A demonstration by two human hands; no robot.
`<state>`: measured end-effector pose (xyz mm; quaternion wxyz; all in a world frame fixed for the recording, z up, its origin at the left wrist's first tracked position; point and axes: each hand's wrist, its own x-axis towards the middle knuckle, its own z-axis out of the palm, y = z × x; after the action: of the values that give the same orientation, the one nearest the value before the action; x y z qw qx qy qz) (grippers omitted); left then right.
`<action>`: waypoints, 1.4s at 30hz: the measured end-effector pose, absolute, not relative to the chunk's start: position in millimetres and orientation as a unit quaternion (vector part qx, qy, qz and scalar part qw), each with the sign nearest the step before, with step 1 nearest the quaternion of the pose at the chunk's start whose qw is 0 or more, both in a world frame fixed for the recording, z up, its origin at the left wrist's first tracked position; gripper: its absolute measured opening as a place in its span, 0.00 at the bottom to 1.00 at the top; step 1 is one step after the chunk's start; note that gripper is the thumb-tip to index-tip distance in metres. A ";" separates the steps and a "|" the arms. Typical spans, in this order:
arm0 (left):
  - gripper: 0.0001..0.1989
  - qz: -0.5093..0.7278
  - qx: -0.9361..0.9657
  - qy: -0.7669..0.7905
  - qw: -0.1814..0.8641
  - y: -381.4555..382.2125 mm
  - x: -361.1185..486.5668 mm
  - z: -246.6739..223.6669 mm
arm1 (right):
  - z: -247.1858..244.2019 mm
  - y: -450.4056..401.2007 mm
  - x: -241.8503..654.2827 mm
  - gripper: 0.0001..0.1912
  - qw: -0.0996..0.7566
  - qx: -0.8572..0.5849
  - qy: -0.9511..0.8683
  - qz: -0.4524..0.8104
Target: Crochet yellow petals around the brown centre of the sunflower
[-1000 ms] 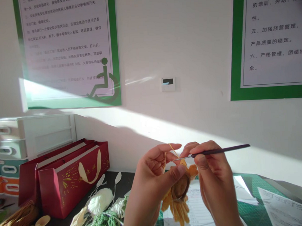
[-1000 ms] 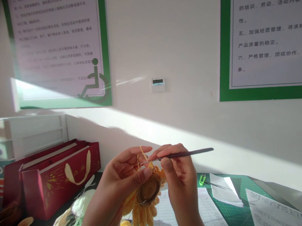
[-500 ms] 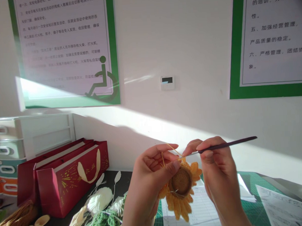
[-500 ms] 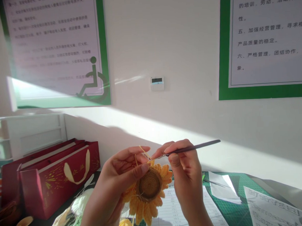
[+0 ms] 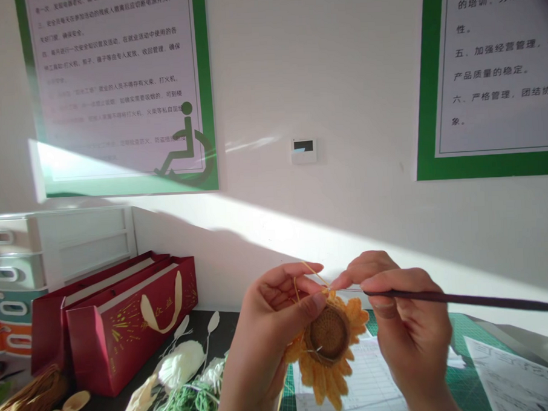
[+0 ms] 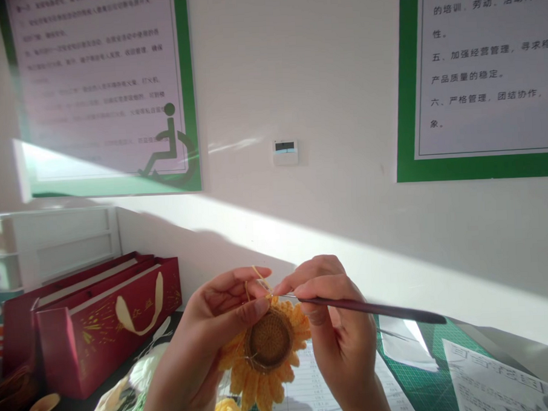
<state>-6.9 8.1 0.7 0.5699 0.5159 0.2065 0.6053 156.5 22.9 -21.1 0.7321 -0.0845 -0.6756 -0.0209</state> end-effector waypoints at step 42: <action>0.07 0.697 0.512 0.215 0.454 -0.3 4.7 0.8 | -19.9 20.8 135.3 0.12 0.775 -0.146 -0.501 0.356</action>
<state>4.7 -0.3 0.8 0.4544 0.5116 0.2146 0.6969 135.3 20.8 -19.9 0.7753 -0.1456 -0.5011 0.3558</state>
